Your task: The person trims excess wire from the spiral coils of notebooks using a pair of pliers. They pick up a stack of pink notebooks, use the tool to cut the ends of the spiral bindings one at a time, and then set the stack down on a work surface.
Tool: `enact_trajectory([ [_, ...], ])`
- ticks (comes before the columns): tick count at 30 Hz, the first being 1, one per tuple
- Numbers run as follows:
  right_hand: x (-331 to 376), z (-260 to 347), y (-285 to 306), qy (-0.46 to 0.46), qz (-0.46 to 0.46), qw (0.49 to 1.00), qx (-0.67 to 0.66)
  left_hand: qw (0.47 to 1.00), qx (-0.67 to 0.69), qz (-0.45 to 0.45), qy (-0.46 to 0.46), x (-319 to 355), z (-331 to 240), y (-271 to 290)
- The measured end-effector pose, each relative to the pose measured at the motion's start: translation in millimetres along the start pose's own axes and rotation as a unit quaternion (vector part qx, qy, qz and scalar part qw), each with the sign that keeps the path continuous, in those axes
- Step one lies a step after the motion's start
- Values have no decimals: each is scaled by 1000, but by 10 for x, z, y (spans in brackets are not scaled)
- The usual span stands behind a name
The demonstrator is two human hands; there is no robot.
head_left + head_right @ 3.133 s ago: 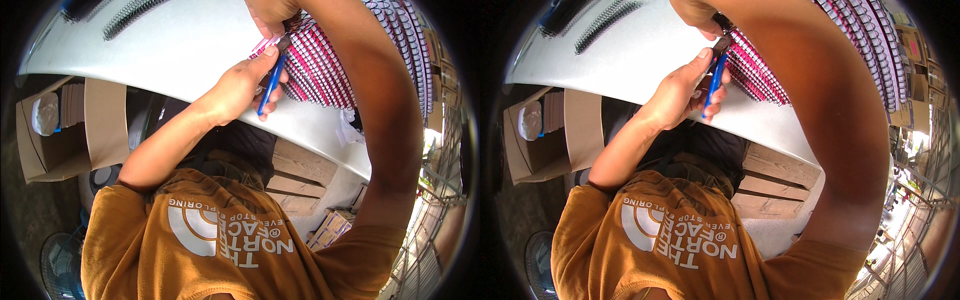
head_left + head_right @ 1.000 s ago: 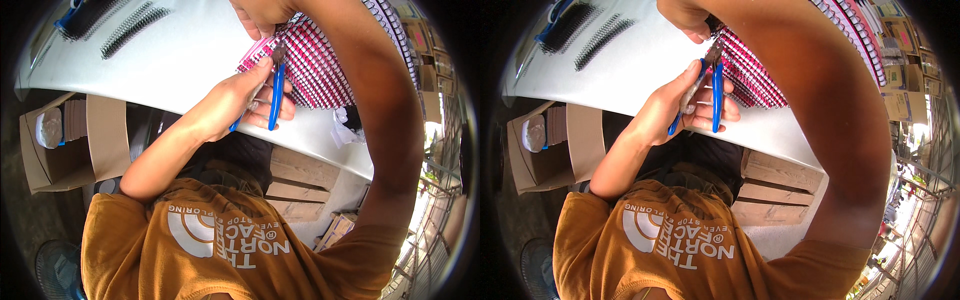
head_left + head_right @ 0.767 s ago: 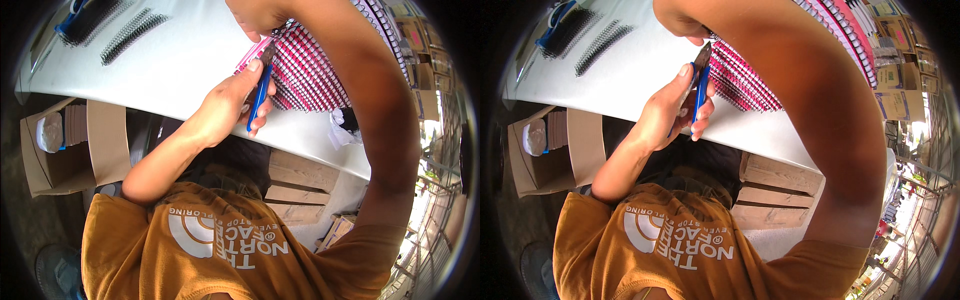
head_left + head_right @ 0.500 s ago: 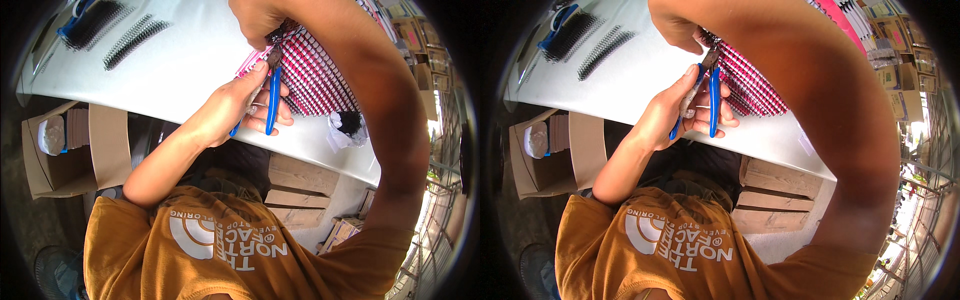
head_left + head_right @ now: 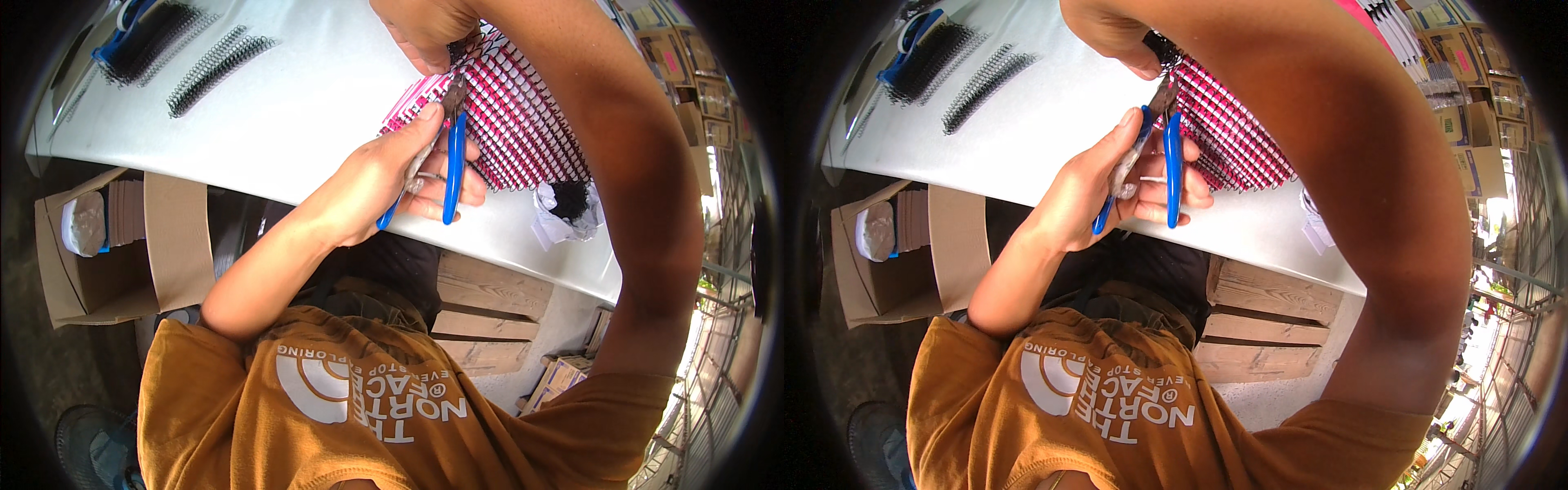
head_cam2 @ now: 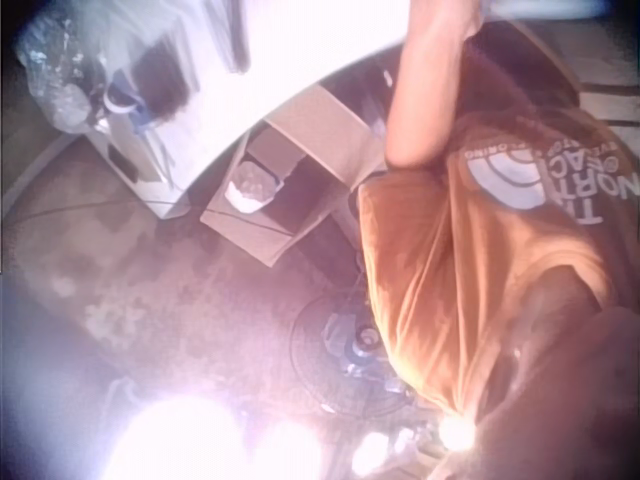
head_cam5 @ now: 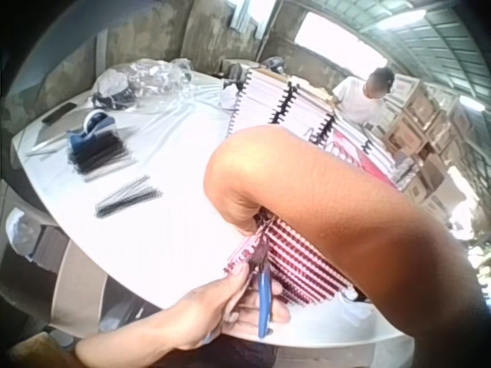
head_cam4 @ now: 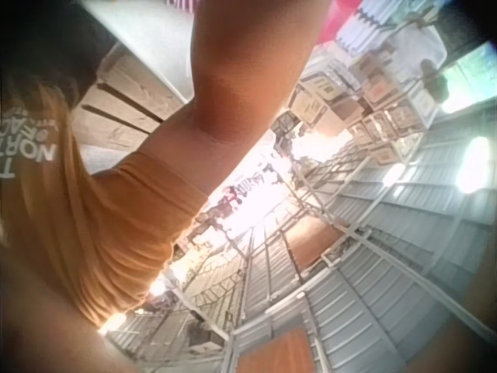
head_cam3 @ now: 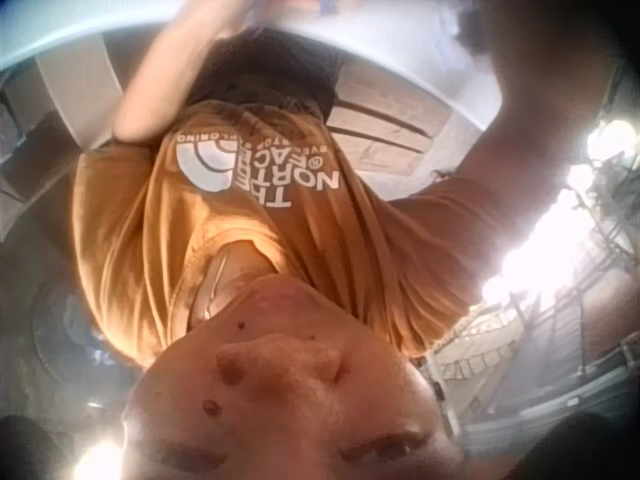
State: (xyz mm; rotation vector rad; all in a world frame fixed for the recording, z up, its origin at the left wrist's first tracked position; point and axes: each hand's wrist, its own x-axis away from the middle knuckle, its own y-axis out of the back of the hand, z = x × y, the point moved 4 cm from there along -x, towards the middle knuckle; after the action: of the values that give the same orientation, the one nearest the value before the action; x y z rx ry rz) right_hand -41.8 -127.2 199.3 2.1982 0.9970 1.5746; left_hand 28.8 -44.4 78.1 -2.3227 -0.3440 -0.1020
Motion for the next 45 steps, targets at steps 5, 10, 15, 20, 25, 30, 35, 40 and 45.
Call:
enact_trajectory([
  [5, 62, -2, 43, -19, 5, 1000, 0, 1000, 5, 4, 6, 10, -19, 29],
  [10, 194, -4, 47, -48, 34, 998, 9, 999, -33, -24, -6, 65, -22, -96],
  [15, 346, 8, 129, -82, 52, 995, 18, 1000, -6, -18, -7, -57, -71, -99],
  [20, 454, 14, 169, -108, 58, 992, 26, 1000, -20, -5, -20, -29, -75, -50],
  [25, 458, 85, 130, -145, 16, 986, 76, 999, -34, -15, -29, -7, -73, -172],
  [30, 485, 79, 109, -153, -2, 984, 93, 998, -54, 3, -38, -56, -115, -151],
  [35, 537, 28, 118, -159, 0, 986, 60, 999, -27, 7, -34, -7, -96, -163],
  [40, 533, -22, 89, -135, 9, 990, 44, 998, 37, -46, -27, -57, -118, -294],
  [45, 514, -50, 75, -103, -7, 994, 28, 998, -38, 8, -57, -60, -163, -190],
])
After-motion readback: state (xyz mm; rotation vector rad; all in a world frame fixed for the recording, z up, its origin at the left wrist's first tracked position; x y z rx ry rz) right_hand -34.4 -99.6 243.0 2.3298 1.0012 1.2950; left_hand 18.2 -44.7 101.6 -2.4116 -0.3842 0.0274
